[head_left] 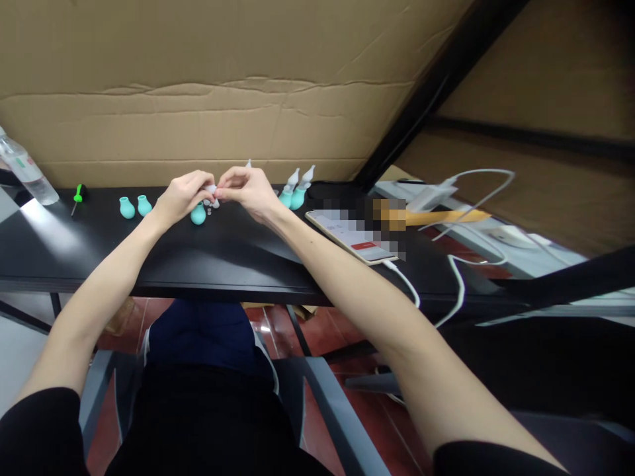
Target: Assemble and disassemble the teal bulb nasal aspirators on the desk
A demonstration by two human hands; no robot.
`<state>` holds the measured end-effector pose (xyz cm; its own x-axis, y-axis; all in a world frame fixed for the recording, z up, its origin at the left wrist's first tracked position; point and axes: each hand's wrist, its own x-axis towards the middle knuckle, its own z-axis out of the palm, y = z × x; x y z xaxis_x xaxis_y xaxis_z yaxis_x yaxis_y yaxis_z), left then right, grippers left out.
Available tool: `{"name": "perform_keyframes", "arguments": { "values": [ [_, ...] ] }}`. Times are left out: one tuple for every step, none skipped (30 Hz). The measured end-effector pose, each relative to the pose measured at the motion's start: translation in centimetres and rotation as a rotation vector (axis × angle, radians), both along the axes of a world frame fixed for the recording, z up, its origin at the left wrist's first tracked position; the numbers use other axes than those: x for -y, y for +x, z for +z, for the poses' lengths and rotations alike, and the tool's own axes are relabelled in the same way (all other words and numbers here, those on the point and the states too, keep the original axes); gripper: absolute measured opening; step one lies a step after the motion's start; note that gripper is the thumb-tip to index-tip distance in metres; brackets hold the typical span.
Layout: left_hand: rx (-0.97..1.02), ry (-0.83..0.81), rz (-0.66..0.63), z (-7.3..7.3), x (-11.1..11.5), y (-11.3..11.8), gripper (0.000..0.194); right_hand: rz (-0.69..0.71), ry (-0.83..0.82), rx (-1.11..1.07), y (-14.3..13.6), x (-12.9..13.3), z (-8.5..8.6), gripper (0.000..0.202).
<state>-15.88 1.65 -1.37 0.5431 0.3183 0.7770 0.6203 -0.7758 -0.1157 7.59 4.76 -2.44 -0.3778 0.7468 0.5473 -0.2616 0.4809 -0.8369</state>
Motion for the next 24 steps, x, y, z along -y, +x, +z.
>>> {"name": "perform_keyframes", "arguments": {
  "values": [
    [-0.021,0.023,-0.016,0.0,0.1,0.1,0.009,0.015,-0.039,-0.004,0.0,0.0,-0.1,0.065],
    [-0.035,0.045,-0.036,0.0,0.2,0.1,0.012,0.031,-0.072,-0.001,0.1,0.1,-0.1,0.067],
    [-0.045,0.066,-0.059,0.0,0.3,0.2,0.016,0.048,-0.1,0.005,0.2,0.1,-0.2,0.069],
    [-0.053,0.086,-0.082,-0.1,0.4,0.3,0.02,0.066,-0.124,0.011,0.3,0.3,-0.2,0.069],
    [-0.064,0.104,-0.103,-0.1,0.4,0.3,0.024,0.081,-0.143,0.014,0.5,0.4,-0.2,0.07],
    [-0.075,0.122,-0.12,-0.1,0.3,0.3,0.027,0.092,-0.16,0.017,0.6,0.5,-0.2,0.07],
    [-0.09,0.141,-0.133,-0.2,0.2,0.3,0.031,0.102,-0.178,0.021,0.7,0.6,-0.2,0.071],
    [-0.108,0.158,-0.139,-0.3,0.1,0.2,0.034,0.108,-0.195,0.024,0.8,0.7,-0.2,0.071],
    [-0.125,0.171,-0.137,-0.4,-0.1,0.2,0.036,0.109,-0.209,0.027,0.9,0.7,-0.2,0.072],
    [-0.141,0.18,-0.13,-0.5,-0.2,0.1,0.037,0.104,-0.217,0.028,0.8,0.7,-0.2,0.072],
    [-0.155,0.183,-0.115,-0.6,-0.4,0.0,0.038,0.095,-0.215,0.029,0.8,0.8,-0.2,0.072],
    [-0.168,0.175,-0.092,-0.7,-0.5,-0.1,0.037,0.083,-0.202,0.032,0.7,0.8,-0.2,0.072],
    [-0.181,0.163,-0.064,-0.8,-0.6,-0.1,0.036,0.07,-0.177,0.041,0.7,0.7,-0.2,0.071],
    [-0.194,0.145,-0.034,-0.9,-0.7,-0.2,0.034,0.057,-0.142,0.053,0.6,0.7,-0.2,0.069],
    [-0.208,0.125,-0.003,-0.9,-0.7,-0.3,0.032,0.044,-0.103,0.068,0.6,0.6,-0.1,0.068],
    [-0.22,0.105,0.02,-1.0,-0.7,-0.4,0.03,0.032,-0.063,0.085,0.6,0.6,-0.1,0.066],
    [-0.229,0.085,0.035,-1.0,-0.6,-0.4,0.028,0.022,-0.024,0.106,0.6,0.5,-0.1,0.065],
    [-0.232,0.065,0.041,-1.0,-0.6,-0.5,0.026,0.013,0.015,0.13,0.6,0.4,0.0,0.063],
    [-0.231,0.049,0.037,-1.0,-0.5,-0.5,0.025,0.007,0.05,0.155,0.7,0.2,0.0,0.06],
    [-0.224,0.036,0.03,-1.0,-0.4,-0.6,0.024,0.003,0.081,0.178,0.7,0.1,0.0,0.058],
    [-0.215,0.027,0.018,-0.9,-0.4,-0.6,0.023,0.004,0.104,0.194,0.8,0.0,0.0,0.057],
    [-0.203,0.017,0.005,-0.9,-0.3,-0.6,0.022,0.008,0.118,0.2,0.8,-0.2,0.1,0.057],
    [-0.184,0.006,-0.005,-0.8,-0.3,-0.6,0.021,0.015,0.126,0.196,0.7,-0.3,0.1,0.058],
    [-0.16,-0.005,-0.015,-0.7,-0.2,-0.6,0.02,0.021,0.127,0.182,0.7,-0.4,0.1,0.059]
  ]
}}
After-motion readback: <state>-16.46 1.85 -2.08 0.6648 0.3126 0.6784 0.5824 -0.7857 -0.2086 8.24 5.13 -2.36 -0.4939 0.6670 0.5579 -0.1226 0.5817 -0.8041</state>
